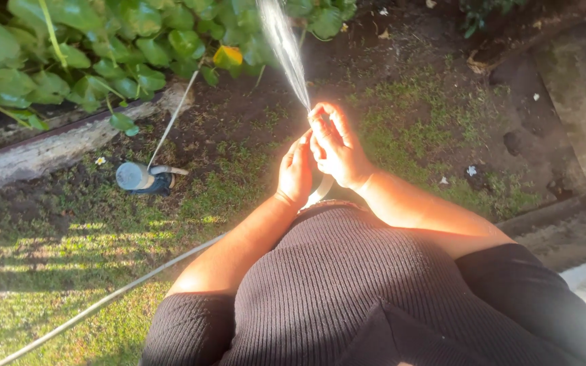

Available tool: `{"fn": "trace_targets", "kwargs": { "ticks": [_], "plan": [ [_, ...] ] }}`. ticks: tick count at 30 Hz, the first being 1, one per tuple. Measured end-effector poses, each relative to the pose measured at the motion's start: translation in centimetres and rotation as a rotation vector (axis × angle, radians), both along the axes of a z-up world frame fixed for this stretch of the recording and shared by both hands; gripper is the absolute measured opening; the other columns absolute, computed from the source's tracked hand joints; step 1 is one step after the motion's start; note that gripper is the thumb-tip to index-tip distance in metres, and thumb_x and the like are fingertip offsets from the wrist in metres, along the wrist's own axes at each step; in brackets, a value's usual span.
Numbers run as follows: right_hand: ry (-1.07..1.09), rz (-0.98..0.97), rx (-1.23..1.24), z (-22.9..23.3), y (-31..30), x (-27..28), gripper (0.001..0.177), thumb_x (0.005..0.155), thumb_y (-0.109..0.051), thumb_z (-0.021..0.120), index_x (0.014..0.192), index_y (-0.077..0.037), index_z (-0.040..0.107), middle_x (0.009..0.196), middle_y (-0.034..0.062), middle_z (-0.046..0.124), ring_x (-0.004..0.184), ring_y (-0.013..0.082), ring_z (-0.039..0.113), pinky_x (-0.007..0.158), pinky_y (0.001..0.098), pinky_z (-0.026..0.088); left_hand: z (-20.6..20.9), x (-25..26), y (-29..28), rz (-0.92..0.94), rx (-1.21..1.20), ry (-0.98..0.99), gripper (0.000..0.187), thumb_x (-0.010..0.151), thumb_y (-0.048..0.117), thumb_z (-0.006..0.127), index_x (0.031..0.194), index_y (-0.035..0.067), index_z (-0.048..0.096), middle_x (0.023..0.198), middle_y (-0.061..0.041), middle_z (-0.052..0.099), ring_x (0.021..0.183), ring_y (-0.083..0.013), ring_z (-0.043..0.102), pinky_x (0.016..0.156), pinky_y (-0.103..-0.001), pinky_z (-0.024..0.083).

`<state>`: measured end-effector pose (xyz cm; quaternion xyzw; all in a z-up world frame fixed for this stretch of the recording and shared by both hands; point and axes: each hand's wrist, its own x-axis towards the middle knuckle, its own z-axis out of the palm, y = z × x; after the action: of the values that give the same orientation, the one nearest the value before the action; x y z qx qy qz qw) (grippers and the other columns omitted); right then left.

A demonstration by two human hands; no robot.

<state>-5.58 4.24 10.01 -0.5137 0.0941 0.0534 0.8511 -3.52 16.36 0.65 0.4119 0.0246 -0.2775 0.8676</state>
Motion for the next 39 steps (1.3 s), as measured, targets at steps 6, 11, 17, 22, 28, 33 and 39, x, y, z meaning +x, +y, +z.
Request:
{"fn": "trace_targets", "kwargs": {
  "ticks": [6, 11, 17, 22, 28, 33, 39],
  "plan": [
    [-0.067, 0.082, -0.054, 0.3, 5.6, 2.6, 0.020, 0.110, -0.030, 0.053, 0.128, -0.023, 0.048, 0.073, -0.0017, 0.047, 0.056, 0.0065, 0.041, 0.046, 0.0220, 0.034, 0.0, 0.1, 6.5, 0.086, 0.018, 0.088, 0.042, 0.109, 0.024, 0.048, 0.141, -0.001, 0.057, 0.136, -0.013, 0.064, 0.125, -0.0196, 0.060, 0.110, -0.035, 0.047],
    [-0.122, 0.146, -0.107, 1.9, 10.4, 4.7, 0.017, 0.113, -0.030, 0.051, 0.127, -0.023, 0.047, 0.076, 0.0012, 0.050, 0.056, 0.0067, 0.040, 0.047, 0.0225, 0.036, -2.7, -1.3, 11.1, 0.069, 0.065, -0.005, 0.041, 0.108, 0.021, 0.052, 0.141, -0.002, 0.059, 0.131, -0.011, 0.066, 0.121, -0.0168, 0.061, 0.107, -0.032, 0.046],
    [-0.081, 0.257, -0.115, 1.4, 16.6, 6.5, 0.017, 0.112, -0.030, 0.050, 0.128, -0.026, 0.046, 0.075, 0.0011, 0.051, 0.053, 0.0067, 0.040, 0.047, 0.0219, 0.036, -2.4, -2.7, 16.7, 0.076, 0.342, -0.257, 0.044, 0.099, 0.015, 0.061, 0.140, -0.002, 0.057, 0.133, -0.011, 0.066, 0.123, -0.0163, 0.060, 0.107, -0.031, 0.046],
    [-0.034, 0.345, -0.152, -0.1, 21.9, 6.7, 0.016, 0.111, -0.031, 0.050, 0.126, -0.026, 0.045, 0.073, 0.0011, 0.052, 0.052, 0.0087, 0.046, 0.046, 0.0232, 0.041, -1.3, -4.1, 20.3, 0.151, 0.520, -0.138, 0.042, 0.101, 0.022, 0.065, 0.136, 0.000, 0.059, 0.130, -0.007, 0.068, 0.121, -0.0127, 0.061, 0.104, -0.029, 0.047],
    [-0.416, 0.368, -0.494, -2.3, 25.8, 5.9, 0.027, 0.117, -0.028, 0.046, 0.142, -0.019, 0.041, 0.078, 0.0005, 0.054, 0.067, 0.0093, 0.054, 0.063, 0.0244, 0.048, -2.4, -5.8, 23.6, 0.283, 0.332, -0.192, 0.037, 0.105, 0.022, 0.060, 0.135, 0.000, 0.063, 0.120, -0.006, 0.072, 0.110, -0.0112, 0.063, 0.099, -0.028, 0.050],
    [-0.488, 0.373, -0.606, -2.1, 27.2, 5.0, 0.035, 0.118, -0.024, 0.043, 0.152, -0.018, 0.037, 0.079, 0.0008, 0.055, 0.070, 0.0103, 0.057, 0.068, 0.0253, 0.049, 0.4, -6.2, 25.8, 0.217, 0.612, -0.319, 0.034, 0.105, 0.021, 0.060, 0.134, 0.002, 0.063, 0.117, -0.008, 0.074, 0.107, -0.0122, 0.066, 0.096, -0.028, 0.052],
    [-0.369, 0.380, -0.435, -3.4, 27.3, 5.4, 0.032, 0.116, -0.026, 0.043, 0.147, -0.020, 0.039, 0.075, 0.0018, 0.051, 0.060, 0.0112, 0.051, 0.056, 0.0252, 0.047, 4.2, -6.3, 26.6, 0.153, 0.809, -0.419, 0.035, 0.104, 0.021, 0.059, 0.133, 0.002, 0.065, 0.110, -0.011, 0.074, 0.101, -0.0154, 0.069, 0.092, -0.028, 0.052]
  ]
}}
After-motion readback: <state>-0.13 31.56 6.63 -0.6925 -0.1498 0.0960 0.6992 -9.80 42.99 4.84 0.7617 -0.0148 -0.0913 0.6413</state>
